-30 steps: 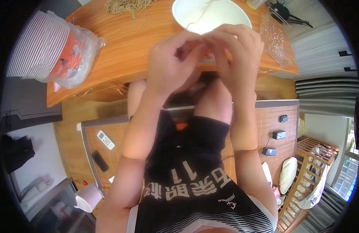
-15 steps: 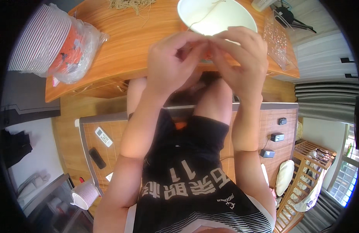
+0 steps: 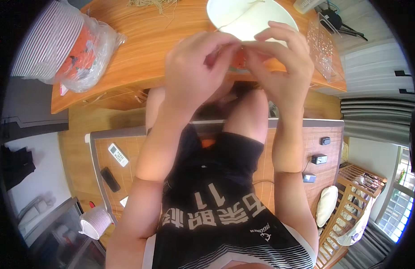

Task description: Tying thin strings onto the edges of paper buckets.

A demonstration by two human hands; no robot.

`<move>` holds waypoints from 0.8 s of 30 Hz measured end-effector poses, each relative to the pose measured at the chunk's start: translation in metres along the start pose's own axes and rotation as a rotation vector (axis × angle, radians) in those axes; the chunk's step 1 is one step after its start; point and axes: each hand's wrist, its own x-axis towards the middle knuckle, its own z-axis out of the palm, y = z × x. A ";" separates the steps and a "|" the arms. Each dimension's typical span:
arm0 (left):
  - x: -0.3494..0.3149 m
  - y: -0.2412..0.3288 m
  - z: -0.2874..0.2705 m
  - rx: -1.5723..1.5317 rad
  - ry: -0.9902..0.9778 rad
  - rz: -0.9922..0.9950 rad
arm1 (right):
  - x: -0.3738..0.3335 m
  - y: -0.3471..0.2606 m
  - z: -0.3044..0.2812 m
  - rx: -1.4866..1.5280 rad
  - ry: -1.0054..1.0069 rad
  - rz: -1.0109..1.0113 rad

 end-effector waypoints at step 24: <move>-0.010 0.004 0.000 0.001 0.102 -0.066 | 0.001 0.003 -0.008 0.473 -0.181 0.537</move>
